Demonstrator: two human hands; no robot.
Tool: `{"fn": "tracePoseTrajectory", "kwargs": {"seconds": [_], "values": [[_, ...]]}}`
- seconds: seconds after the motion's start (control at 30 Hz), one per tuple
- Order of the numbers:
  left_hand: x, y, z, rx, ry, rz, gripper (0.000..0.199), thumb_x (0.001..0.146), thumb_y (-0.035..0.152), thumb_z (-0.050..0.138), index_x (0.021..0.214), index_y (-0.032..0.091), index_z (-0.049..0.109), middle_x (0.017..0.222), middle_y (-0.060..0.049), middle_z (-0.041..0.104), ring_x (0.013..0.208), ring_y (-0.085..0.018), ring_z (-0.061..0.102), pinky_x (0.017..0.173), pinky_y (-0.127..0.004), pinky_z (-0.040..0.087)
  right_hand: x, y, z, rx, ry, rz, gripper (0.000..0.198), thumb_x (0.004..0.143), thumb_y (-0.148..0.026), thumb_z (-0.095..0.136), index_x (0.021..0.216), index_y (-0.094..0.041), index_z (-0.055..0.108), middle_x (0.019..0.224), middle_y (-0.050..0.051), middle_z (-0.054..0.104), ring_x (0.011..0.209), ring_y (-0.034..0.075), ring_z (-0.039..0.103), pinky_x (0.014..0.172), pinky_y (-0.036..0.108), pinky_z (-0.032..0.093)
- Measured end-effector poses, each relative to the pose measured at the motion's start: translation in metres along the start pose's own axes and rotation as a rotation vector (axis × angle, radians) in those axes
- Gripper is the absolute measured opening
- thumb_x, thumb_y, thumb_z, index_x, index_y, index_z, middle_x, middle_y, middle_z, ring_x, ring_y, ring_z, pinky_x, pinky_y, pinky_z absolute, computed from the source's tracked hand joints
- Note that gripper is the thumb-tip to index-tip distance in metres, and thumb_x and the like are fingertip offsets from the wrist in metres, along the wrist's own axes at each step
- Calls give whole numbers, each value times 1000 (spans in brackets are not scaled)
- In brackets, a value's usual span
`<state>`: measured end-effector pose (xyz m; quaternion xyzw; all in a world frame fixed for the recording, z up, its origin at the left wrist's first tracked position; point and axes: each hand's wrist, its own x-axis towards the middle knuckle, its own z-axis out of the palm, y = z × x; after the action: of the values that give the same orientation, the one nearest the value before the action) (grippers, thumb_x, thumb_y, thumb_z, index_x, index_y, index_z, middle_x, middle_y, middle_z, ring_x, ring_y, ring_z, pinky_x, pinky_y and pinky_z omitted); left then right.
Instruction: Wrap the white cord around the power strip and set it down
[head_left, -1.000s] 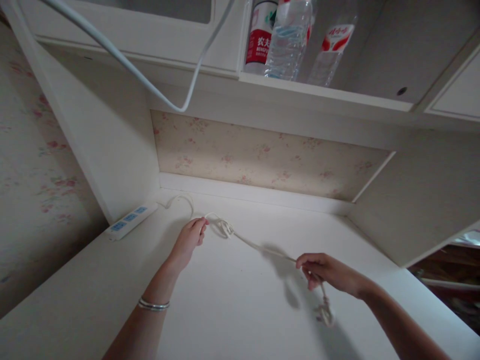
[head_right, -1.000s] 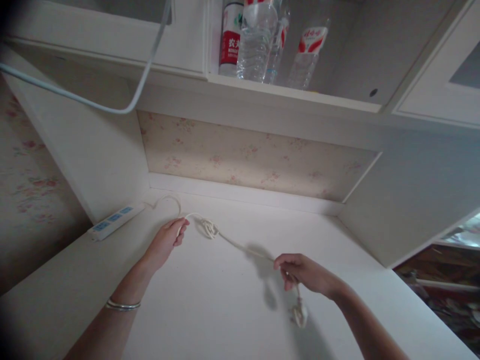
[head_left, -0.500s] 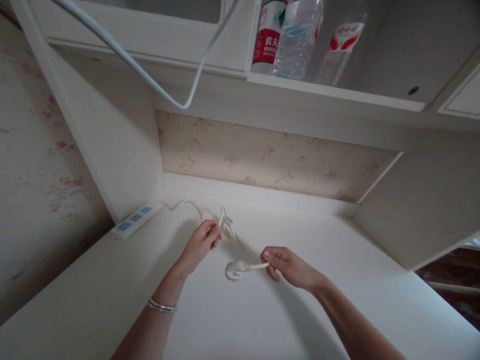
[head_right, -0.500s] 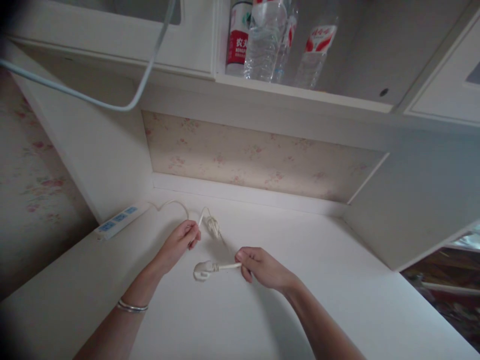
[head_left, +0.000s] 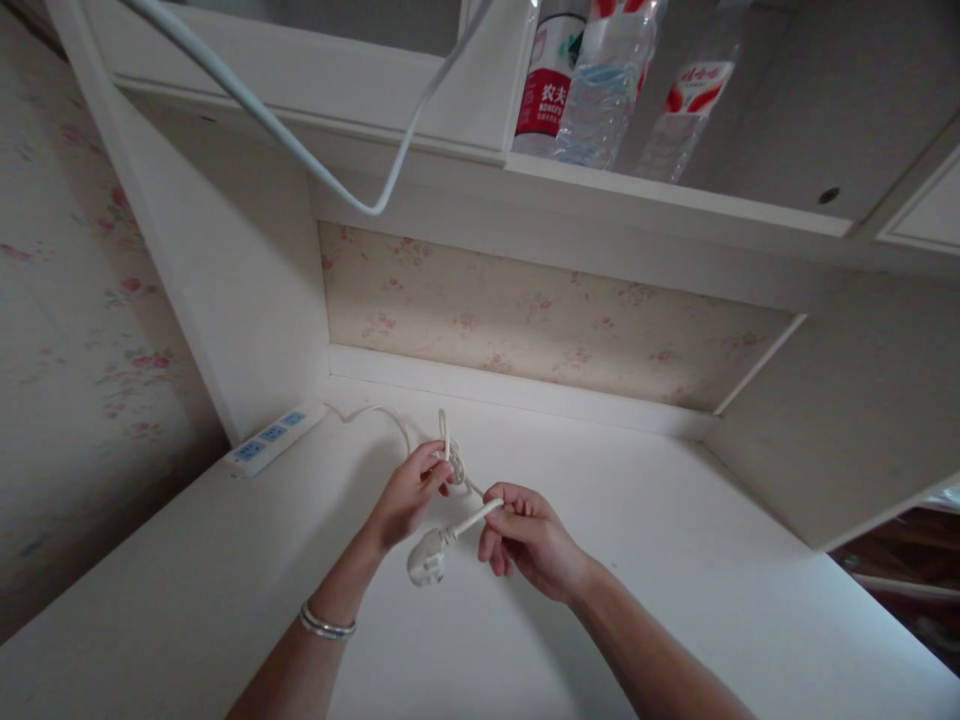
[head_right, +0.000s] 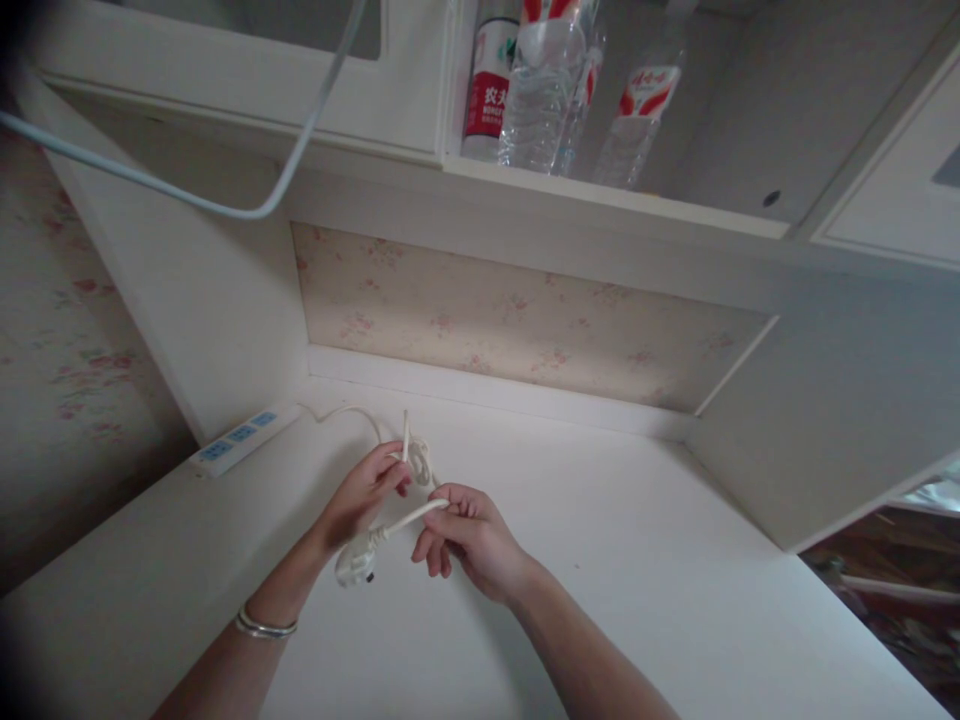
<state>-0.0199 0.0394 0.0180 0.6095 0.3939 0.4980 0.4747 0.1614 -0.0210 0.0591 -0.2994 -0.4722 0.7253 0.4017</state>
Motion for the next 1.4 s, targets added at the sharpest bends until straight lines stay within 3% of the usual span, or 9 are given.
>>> {"fn": "tracePoseTrajectory", "kwargs": {"seconds": [0.1,0.2,0.33,0.47,0.6,0.8,0.97,1.13,1.4], "values": [[2,-7,2,202,114,22,34,85,46,47,100,18,60,66,-1,60,60,-15,55,58,-27,45,9,1,8,83,102,44,25,77,-35,67,71,-18,50,38,-3,58,26,5,36,30,15,21],[2,-7,2,272,145,58,31,86,44,44,81,20,63,70,-3,62,69,-18,57,65,-29,45,18,-2,14,126,145,60,31,80,-46,61,71,-19,48,31,-6,49,22,5,26,28,17,14],[-4,3,3,149,-100,45,16,80,24,51,91,18,60,87,-2,63,84,-17,58,77,-28,44,28,-9,20,64,61,77,41,82,-58,52,70,-19,47,31,-7,48,22,4,22,29,17,11],[-17,13,16,140,-387,88,36,66,11,60,101,17,57,103,-3,62,90,-16,56,79,-25,44,33,-14,20,-31,4,49,47,84,-63,44,71,-18,48,33,-7,47,24,4,20,30,18,12],[-26,19,34,285,-342,106,13,81,19,51,89,18,62,95,-2,65,89,-16,58,81,-25,43,37,-24,12,-207,38,57,50,84,-65,39,74,-18,52,33,-7,47,26,5,21,33,19,15],[-30,15,37,592,-418,97,22,87,22,42,79,18,61,74,0,63,68,-15,58,67,-24,43,45,-52,-7,-774,335,-67,48,81,-58,50,61,-15,59,43,-2,51,39,7,39,40,21,26],[-34,6,36,723,-310,289,19,88,19,43,94,18,61,93,-6,65,94,-20,58,87,-32,44,48,-55,-20,-1106,455,4,49,82,-54,47,57,-16,63,54,3,62,49,11,53,52,23,36],[-32,3,35,683,-117,384,34,88,16,47,122,20,48,101,-6,60,92,-18,56,85,-32,47,42,-44,-37,-1214,519,59,45,83,-48,45,55,-17,62,52,3,61,49,12,52,51,23,34],[-29,-5,33,767,-35,652,39,92,16,45,128,29,49,90,-3,55,77,-12,53,72,-24,49,27,-33,-61,-1043,369,111,42,80,-49,49,52,-18,53,45,-3,48,44,10,40,47,24,29]]}}
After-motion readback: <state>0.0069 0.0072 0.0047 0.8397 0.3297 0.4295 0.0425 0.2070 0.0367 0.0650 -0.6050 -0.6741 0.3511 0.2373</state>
